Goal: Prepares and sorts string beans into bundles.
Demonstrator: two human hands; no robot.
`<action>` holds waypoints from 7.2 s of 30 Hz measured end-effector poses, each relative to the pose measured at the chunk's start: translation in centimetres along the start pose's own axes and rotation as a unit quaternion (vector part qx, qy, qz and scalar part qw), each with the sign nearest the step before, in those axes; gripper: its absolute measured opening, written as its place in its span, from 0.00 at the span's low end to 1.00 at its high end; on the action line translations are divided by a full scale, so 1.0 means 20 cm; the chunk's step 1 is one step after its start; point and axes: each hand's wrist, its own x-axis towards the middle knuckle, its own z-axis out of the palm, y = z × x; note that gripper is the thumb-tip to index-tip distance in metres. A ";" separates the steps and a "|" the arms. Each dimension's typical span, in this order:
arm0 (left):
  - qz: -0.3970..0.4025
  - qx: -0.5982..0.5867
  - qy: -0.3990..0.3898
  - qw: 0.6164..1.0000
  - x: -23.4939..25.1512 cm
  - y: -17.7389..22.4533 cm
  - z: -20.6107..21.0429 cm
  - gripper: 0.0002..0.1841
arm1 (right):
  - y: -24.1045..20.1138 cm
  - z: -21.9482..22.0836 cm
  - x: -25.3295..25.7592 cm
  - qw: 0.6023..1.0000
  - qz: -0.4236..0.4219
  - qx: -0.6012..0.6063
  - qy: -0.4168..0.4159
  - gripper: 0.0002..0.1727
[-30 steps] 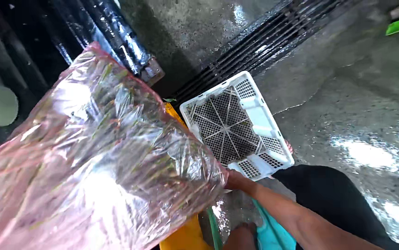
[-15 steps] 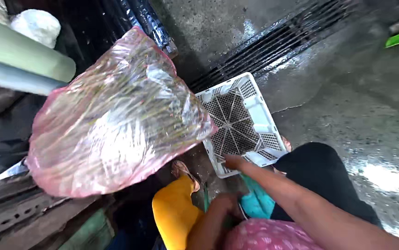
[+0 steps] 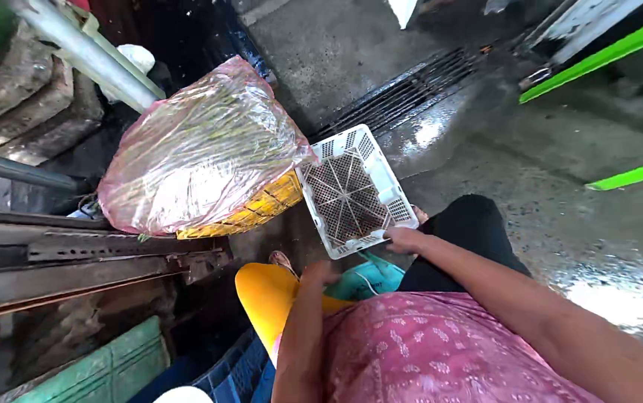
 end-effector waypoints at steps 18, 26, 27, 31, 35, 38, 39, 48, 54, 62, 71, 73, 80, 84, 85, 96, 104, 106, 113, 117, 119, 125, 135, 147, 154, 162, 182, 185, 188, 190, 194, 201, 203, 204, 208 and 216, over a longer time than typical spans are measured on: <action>-0.060 -0.052 0.054 0.995 0.00 -0.12 0.01 0.24 | -0.19 0.02 -0.04 0.991 -0.087 -0.072 -0.076 0.26; -0.096 -0.210 0.055 0.971 0.18 -0.13 0.05 0.26 | 0.04 -0.49 0.20 0.979 0.010 0.172 0.105 0.25; -0.109 -0.231 0.052 0.965 0.22 -0.11 0.03 0.27 | 0.07 -0.58 0.23 0.970 0.035 0.202 0.130 0.26; -0.160 -0.386 0.036 0.908 0.43 -0.01 -0.03 0.35 | 0.16 -0.64 0.37 0.949 0.039 0.266 0.166 0.24; -0.210 -0.565 0.073 0.795 0.74 0.04 -0.02 0.37 | 0.16 -0.55 0.42 0.971 0.017 0.238 0.029 0.26; -0.229 -0.676 0.113 0.691 0.91 0.09 -0.08 0.36 | 0.16 -0.48 0.42 0.973 0.003 0.230 -0.022 0.26; -0.244 -0.692 0.125 0.668 0.96 0.10 -0.09 0.35 | 0.17 -0.47 0.43 0.973 0.004 0.228 -0.031 0.26; -0.270 -0.591 0.122 0.750 0.66 0.12 -0.29 0.24 | 0.14 -0.38 0.43 0.957 0.019 0.282 -0.063 0.26; -0.191 -0.525 0.175 0.811 0.65 -0.15 -0.13 0.24 | 0.10 -0.40 0.40 0.959 -0.010 0.279 -0.041 0.26; -0.195 -0.474 0.186 0.838 0.47 -0.15 -0.17 0.24 | 0.10 -0.34 0.37 0.971 -0.039 0.236 -0.027 0.26; -0.321 -0.328 0.233 0.858 0.37 -0.76 -0.07 0.29 | 0.15 -0.27 0.38 0.980 -0.017 0.196 -0.014 0.26; -0.353 -0.325 0.235 0.845 0.39 -0.82 -0.08 0.32 | 0.14 -0.28 0.40 0.979 -0.016 0.201 -0.003 0.26; -0.384 -0.327 0.256 0.825 0.51 -0.83 0.01 0.47 | 0.08 -0.34 0.45 0.983 -0.002 0.186 -0.004 0.26; -0.333 -0.295 0.193 0.875 0.32 -0.67 0.02 0.34 | 0.09 -0.34 0.47 0.979 0.008 0.205 0.019 0.24; -0.320 -0.291 0.170 0.885 0.26 -0.61 0.01 0.31 | 0.08 -0.33 0.48 0.977 0.006 0.209 0.033 0.22; 0.011 -0.377 0.324 0.868 -0.50 -0.23 -0.02 0.26 | -0.18 -0.23 0.10 0.937 -0.136 0.212 0.244 0.16; 0.052 -0.550 0.609 0.570 -0.77 -0.43 -0.36 0.32 | -0.83 -1.03 -0.08 0.852 -0.192 0.341 0.348 0.42; 0.032 -0.562 0.666 0.489 -0.81 -0.59 -0.52 0.36 | -0.95 -1.16 0.01 0.875 -0.167 0.328 0.315 0.46; -0.019 -0.613 0.672 0.415 -0.78 -0.86 -0.89 0.43 | -1.05 -1.24 0.14 0.842 -0.104 0.448 0.283 0.44; 0.051 -0.619 0.702 0.349 -0.84 -0.84 -1.03 0.39 | -1.10 -1.21 -0.10 0.822 -0.144 0.472 0.285 0.31; 0.051 -0.610 0.702 0.365 -0.89 -0.87 -1.09 0.38 | -1.16 -1.10 -0.27 0.805 -0.160 0.480 0.310 0.26; 0.017 -0.470 0.744 0.475 -0.94 -1.07 -1.25 0.43 | -1.33 -0.46 -0.35 0.762 -0.222 0.517 0.322 0.24; -0.123 -0.360 0.709 0.593 -0.98 -0.91 -1.05 0.45 | -1.20 -0.42 -0.17 0.847 -0.147 0.478 0.180 0.35; 0.013 -0.647 0.628 0.433 -0.52 -0.27 -0.26 0.44 | -1.04 -0.58 -0.36 0.883 -0.222 0.248 0.331 0.29; 0.007 -0.638 0.666 0.387 -0.70 -0.66 -0.60 0.38 | -1.18 -1.17 -0.32 0.862 -0.256 0.106 0.424 0.46; -0.064 -0.616 0.659 0.426 -0.77 -0.90 -0.93 0.40 | -1.23 -1.53 0.20 0.908 -0.270 0.143 0.286 0.59; -0.010 -0.397 0.778 0.486 -0.88 -1.11 -1.56 0.21 | -1.30 -1.12 0.15 0.815 -0.267 0.312 0.410 0.55; -0.136 -0.397 0.708 0.568 -0.92 -1.17 -1.55 0.27 | -1.37 -1.08 0.10 0.830 -0.234 0.257 0.436 0.55; -0.169 -0.382 0.716 0.559 -0.94 -1.11 -1.48 0.33 | -1.37 -1.11 0.04 0.845 -0.223 0.186 0.449 0.50; -0.135 -0.335 0.795 0.487 -0.92 -1.00 -1.34 0.35 | -1.37 -1.08 -0.01 0.793 -0.281 0.142 0.522 0.39; -0.012 -0.216 0.823 0.525 -0.93 -0.58 -0.96 0.27 | -1.44 -0.95 -0.17 0.752 -0.423 0.086 0.499 0.25; -0.021 -0.198 0.715 0.670 -0.75 -0.30 -0.72 0.26 | -1.60 -0.84 -0.24 0.837 -0.356 -0.081 0.409 0.18; -0.042 -0.218 0.678 0.701 -0.81 -0.25 -0.73 0.25 | -1.63 -0.87 -0.31 0.869 -0.321 -0.082 0.368 0.17; -0.048 -0.231 0.655 0.718 -0.84 -0.23 -0.73 0.26 | -1.65 -0.88 -0.34 0.883 -0.307 -0.072 0.347 0.17; -0.066 -0.286 0.602 0.743 -0.88 -0.18 -0.77 0.27 | -1.68 -0.90 -0.42 0.902 -0.336 0.106 0.249 0.19; -0.052 -0.309 0.572 0.758 -0.86 -0.22 -0.85 0.16 | -1.72 -0.96 -0.44 0.910 -0.263 -0.072 0.311 0.20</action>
